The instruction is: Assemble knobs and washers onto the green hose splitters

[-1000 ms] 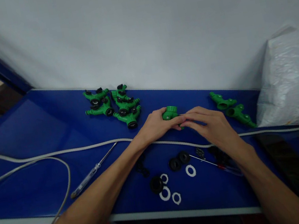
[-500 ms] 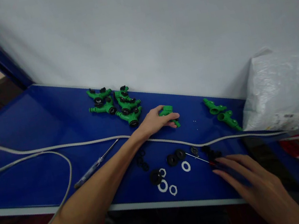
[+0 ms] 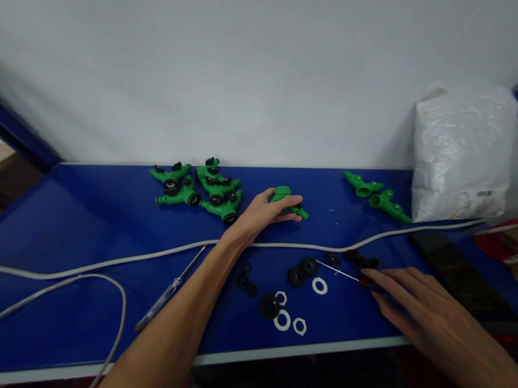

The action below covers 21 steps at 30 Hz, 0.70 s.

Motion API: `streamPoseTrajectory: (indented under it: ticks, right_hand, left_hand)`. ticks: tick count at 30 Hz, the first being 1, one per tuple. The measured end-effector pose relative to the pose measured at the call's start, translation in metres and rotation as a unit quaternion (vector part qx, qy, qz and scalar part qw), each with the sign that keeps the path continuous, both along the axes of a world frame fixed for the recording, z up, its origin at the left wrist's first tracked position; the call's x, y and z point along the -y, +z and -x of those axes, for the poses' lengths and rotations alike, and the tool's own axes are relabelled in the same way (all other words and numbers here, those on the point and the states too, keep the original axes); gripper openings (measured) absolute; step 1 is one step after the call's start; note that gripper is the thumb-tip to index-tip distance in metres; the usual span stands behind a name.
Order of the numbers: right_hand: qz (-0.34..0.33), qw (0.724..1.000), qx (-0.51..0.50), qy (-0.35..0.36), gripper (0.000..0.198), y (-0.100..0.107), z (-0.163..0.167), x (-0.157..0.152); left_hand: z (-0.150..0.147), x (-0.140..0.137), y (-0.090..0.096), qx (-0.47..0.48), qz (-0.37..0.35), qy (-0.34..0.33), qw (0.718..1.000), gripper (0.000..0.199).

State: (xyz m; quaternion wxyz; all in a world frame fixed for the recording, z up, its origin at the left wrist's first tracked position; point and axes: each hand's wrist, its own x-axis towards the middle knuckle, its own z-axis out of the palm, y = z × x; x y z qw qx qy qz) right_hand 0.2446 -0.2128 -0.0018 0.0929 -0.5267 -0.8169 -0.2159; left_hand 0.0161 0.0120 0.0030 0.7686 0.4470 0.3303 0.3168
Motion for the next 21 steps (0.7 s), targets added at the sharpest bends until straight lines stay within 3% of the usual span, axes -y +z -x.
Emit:
streamPoseTrajectory:
  ticks: [3, 7, 12, 16, 21]
  right_hand:
    - [0.002, 1.000, -0.004, 0.004, 0.028, -0.001, 0.004, -0.001]
    - [0.003, 1.000, -0.016, -0.006, 0.027, 0.001, 0.004, 0.006]
    - [0.002, 0.999, 0.014, 0.038, 0.043, 0.022, -0.006, 0.013]
    - [0.028, 0.999, -0.024, 0.016, 0.031, 0.052, -0.005, -0.009]
    - [-0.014, 0.999, -0.041, -0.001, 0.036, 0.078, 0.015, -0.054]
  left_hand:
    - [0.001, 0.000, 0.000, -0.007, -0.004, -0.012, 1.000, 0.056]
    - [0.001, -0.001, -0.002, -0.003, -0.024, -0.027, 0.999, 0.041]
    - [-0.001, -0.002, -0.002, -0.014, -0.028, -0.030, 0.999, 0.030]
    - [-0.002, -0.003, -0.005, -0.025, -0.045, -0.035, 0.998, 0.034]
    - [-0.002, -0.004, -0.011, -0.061, -0.091, -0.047, 0.993, 0.039]
